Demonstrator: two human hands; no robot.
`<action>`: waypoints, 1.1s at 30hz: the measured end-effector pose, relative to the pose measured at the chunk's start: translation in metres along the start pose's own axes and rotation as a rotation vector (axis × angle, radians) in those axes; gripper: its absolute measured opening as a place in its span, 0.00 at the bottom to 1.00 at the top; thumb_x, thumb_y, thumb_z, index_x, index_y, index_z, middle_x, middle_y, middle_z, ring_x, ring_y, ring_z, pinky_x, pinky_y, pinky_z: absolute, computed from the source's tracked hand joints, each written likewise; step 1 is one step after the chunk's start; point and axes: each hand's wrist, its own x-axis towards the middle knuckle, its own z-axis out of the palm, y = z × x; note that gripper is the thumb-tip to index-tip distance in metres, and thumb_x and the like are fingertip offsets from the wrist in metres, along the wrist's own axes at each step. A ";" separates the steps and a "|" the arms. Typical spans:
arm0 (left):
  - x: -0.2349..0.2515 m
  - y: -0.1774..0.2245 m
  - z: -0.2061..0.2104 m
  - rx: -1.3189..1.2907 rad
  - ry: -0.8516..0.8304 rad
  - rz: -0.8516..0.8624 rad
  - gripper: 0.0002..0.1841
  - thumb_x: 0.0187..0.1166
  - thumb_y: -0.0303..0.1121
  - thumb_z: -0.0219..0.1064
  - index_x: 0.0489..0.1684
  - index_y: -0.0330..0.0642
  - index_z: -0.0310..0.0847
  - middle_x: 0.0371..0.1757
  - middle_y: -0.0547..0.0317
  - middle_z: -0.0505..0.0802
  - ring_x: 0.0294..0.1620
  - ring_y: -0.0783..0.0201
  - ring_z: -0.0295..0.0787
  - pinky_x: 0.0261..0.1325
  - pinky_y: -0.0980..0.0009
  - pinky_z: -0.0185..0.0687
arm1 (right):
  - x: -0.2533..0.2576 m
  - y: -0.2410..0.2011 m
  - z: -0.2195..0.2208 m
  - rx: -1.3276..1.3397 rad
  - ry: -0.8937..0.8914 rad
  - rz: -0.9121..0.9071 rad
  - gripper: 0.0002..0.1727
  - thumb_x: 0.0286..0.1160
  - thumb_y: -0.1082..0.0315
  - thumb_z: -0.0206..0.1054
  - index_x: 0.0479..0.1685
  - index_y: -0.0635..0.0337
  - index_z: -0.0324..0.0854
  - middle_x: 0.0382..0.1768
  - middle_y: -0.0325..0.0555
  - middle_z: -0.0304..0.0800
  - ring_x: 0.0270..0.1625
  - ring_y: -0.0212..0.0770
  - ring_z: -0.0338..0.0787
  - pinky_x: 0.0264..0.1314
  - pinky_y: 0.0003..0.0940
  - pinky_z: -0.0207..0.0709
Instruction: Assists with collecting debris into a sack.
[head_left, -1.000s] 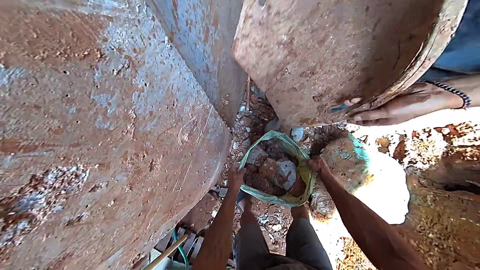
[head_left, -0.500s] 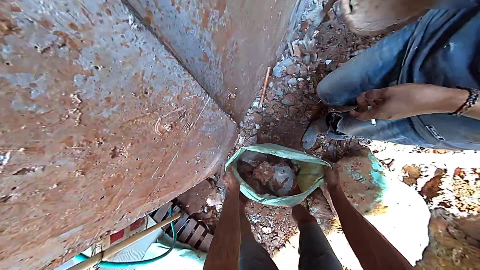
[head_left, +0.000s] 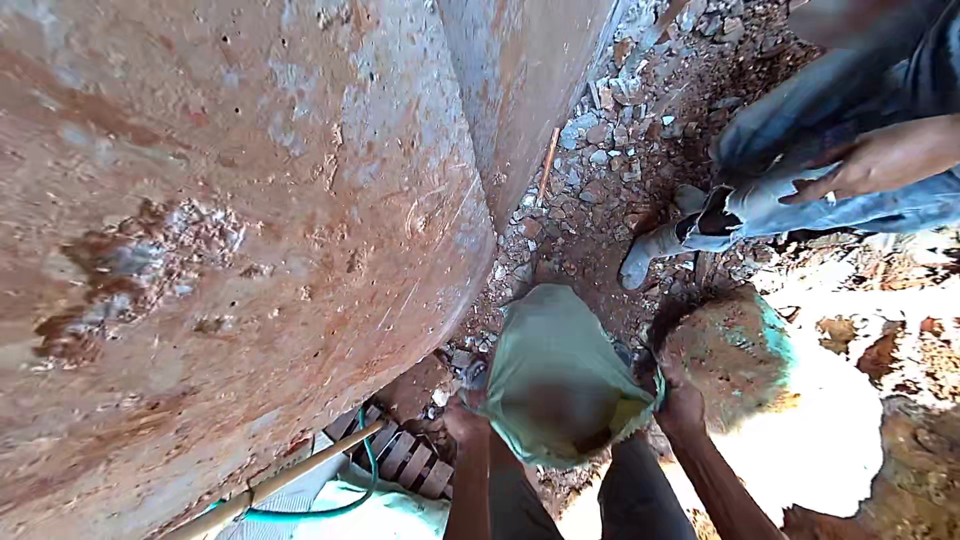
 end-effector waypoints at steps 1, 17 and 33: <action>-0.004 -0.002 0.000 0.110 0.058 0.011 0.24 0.85 0.31 0.35 0.10 0.54 0.60 0.06 0.71 0.70 0.08 0.71 0.68 0.20 0.71 0.73 | 0.005 0.001 -0.007 0.052 -0.005 0.034 0.19 0.87 0.68 0.43 0.31 0.53 0.77 0.19 0.33 0.85 0.22 0.28 0.85 0.28 0.28 0.83; -0.137 0.007 0.000 0.486 0.039 -0.091 0.19 0.78 0.24 0.46 0.11 0.52 0.60 0.09 0.72 0.68 0.10 0.74 0.63 0.19 0.75 0.65 | 0.001 -0.072 -0.032 -0.301 -0.058 -0.003 0.21 0.85 0.71 0.46 0.17 0.51 0.70 0.09 0.31 0.71 0.12 0.28 0.70 0.18 0.27 0.69; -0.105 0.085 0.035 0.406 -0.467 0.072 0.23 0.82 0.44 0.48 0.09 0.63 0.77 0.13 0.79 0.78 0.19 0.78 0.77 0.33 0.75 0.77 | 0.010 -0.148 -0.013 -0.527 -0.270 -0.285 0.20 0.80 0.66 0.48 0.21 0.51 0.82 0.18 0.29 0.86 0.22 0.25 0.83 0.30 0.26 0.81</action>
